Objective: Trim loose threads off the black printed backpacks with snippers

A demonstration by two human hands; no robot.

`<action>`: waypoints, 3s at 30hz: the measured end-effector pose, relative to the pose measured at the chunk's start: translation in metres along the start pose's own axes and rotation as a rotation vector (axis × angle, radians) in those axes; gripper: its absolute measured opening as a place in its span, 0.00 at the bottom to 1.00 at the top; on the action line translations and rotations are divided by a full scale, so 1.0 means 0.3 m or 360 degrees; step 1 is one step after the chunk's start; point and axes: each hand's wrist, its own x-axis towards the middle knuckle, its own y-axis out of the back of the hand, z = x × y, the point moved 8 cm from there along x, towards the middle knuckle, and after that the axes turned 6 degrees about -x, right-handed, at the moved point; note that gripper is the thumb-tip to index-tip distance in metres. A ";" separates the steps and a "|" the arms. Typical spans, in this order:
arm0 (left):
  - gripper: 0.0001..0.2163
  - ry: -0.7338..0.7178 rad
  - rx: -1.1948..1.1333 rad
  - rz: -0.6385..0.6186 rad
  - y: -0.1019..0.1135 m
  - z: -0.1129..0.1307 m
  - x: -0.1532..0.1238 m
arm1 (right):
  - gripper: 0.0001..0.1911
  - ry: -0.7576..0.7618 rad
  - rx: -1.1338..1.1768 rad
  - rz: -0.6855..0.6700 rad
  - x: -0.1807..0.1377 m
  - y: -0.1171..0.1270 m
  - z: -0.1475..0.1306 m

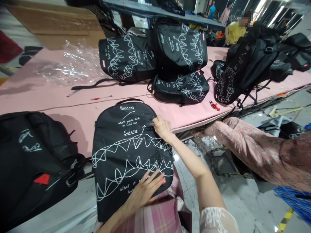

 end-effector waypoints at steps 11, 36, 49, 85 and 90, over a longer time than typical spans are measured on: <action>0.20 -0.0032 0.0129 0.0160 0.012 -0.004 -0.001 | 0.19 -0.0031 0.0867 0.0256 -0.375 -0.042 0.039; 0.21 -0.0121 0.0270 0.0333 0.025 0.021 0.009 | 0.21 -0.0074 0.0742 0.0232 -0.133 -0.064 0.093; 0.24 0.1953 -0.0926 0.1170 0.328 -0.703 -0.484 | 0.30 0.0084 0.0417 -0.0139 -0.404 -0.087 0.078; 0.16 0.0475 0.0740 0.0378 0.812 -0.233 -0.056 | 0.13 0.1348 0.0010 -0.0309 -0.365 0.363 -0.496; 0.21 0.0446 0.0582 0.0136 0.725 -0.254 0.004 | 0.03 0.1500 -0.0048 -0.0524 -0.404 0.312 -0.530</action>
